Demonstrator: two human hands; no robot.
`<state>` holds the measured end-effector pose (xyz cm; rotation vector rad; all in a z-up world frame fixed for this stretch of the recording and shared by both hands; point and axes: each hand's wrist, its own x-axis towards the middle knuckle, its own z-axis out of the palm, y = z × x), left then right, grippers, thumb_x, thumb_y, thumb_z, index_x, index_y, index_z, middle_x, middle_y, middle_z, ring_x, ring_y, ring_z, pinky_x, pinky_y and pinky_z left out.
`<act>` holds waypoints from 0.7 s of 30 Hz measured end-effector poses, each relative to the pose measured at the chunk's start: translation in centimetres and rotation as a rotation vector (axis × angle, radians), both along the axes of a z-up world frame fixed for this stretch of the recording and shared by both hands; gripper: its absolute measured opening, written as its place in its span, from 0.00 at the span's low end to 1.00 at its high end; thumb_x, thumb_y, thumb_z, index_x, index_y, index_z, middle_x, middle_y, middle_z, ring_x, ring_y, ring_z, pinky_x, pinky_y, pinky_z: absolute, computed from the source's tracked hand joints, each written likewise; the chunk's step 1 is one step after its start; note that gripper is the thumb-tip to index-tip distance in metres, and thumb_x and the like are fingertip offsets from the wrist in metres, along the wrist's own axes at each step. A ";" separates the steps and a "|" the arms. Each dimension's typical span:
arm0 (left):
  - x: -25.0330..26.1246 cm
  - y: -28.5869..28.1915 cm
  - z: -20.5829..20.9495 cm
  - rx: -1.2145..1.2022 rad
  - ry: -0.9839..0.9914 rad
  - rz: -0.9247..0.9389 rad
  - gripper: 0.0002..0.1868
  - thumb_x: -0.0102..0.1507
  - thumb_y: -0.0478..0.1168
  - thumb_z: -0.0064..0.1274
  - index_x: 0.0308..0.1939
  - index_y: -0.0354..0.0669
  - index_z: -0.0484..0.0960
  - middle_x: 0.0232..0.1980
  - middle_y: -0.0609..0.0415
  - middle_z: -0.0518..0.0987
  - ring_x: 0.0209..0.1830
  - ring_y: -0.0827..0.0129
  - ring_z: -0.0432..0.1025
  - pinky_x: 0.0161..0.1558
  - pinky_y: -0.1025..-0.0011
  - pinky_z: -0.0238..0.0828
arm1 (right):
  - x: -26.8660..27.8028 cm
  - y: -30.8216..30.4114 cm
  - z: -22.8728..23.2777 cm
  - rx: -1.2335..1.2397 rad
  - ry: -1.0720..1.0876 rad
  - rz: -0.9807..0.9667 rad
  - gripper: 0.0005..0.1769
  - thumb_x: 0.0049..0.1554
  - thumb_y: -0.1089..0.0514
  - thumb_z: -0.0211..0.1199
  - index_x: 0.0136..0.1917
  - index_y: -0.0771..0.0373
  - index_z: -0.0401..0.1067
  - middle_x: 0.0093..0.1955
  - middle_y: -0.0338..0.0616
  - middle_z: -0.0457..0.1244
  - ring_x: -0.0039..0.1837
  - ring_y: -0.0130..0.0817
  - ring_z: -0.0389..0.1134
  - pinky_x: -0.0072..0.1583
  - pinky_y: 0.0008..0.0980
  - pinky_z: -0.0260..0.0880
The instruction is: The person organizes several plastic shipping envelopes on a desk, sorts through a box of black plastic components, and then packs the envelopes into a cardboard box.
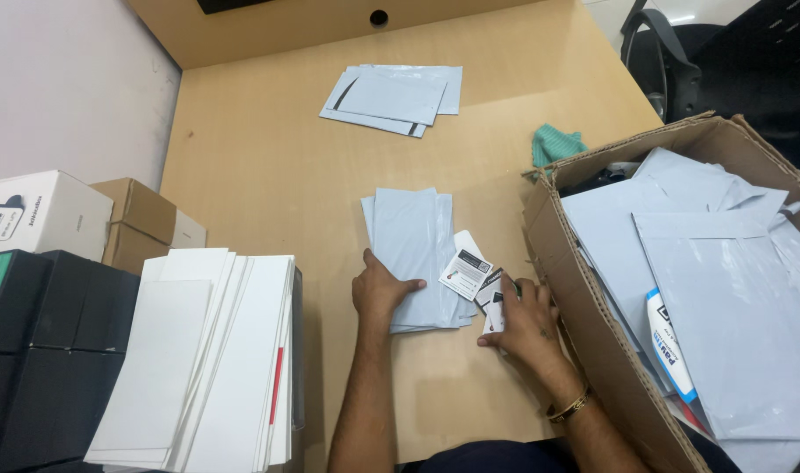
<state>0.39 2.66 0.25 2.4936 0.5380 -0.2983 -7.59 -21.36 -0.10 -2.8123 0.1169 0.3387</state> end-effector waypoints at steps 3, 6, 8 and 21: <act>-0.3 -0.1 -1.1 -0.045 -0.055 0.027 0.63 0.39 0.58 0.79 0.68 0.30 0.63 0.52 0.36 0.83 0.56 0.46 0.76 0.56 0.60 0.75 | 1.0 -0.2 -1.1 0.024 0.008 0.004 0.74 0.30 0.38 0.86 0.80 0.56 0.50 0.71 0.47 0.54 0.74 0.47 0.50 0.69 0.57 0.57; -0.5 0.3 -2.4 -0.121 -0.112 0.056 0.55 0.43 0.56 0.77 0.64 0.29 0.66 0.53 0.34 0.81 0.57 0.45 0.77 0.57 0.59 0.74 | 1.9 0.2 -1.6 0.050 0.037 -0.048 0.61 0.32 0.42 0.87 0.72 0.58 0.59 0.63 0.46 0.61 0.70 0.45 0.56 0.68 0.51 0.59; -0.4 0.7 -3.0 -0.176 -0.133 0.085 0.51 0.47 0.53 0.75 0.64 0.28 0.66 0.55 0.33 0.80 0.57 0.45 0.76 0.58 0.58 0.72 | 2.7 0.3 -1.7 0.120 0.017 -0.089 0.49 0.34 0.44 0.86 0.64 0.60 0.68 0.53 0.43 0.70 0.64 0.42 0.65 0.67 0.43 0.64; -2.6 2.9 -1.1 -0.446 -0.278 0.364 0.33 0.57 0.39 0.62 0.63 0.36 0.67 0.56 0.39 0.81 0.55 0.50 0.78 0.57 0.59 0.73 | 4.8 -1.7 -2.1 0.866 -0.216 -0.336 0.24 0.48 0.56 0.76 0.52 0.72 0.72 0.42 0.51 0.71 0.38 0.29 0.73 0.36 0.29 0.72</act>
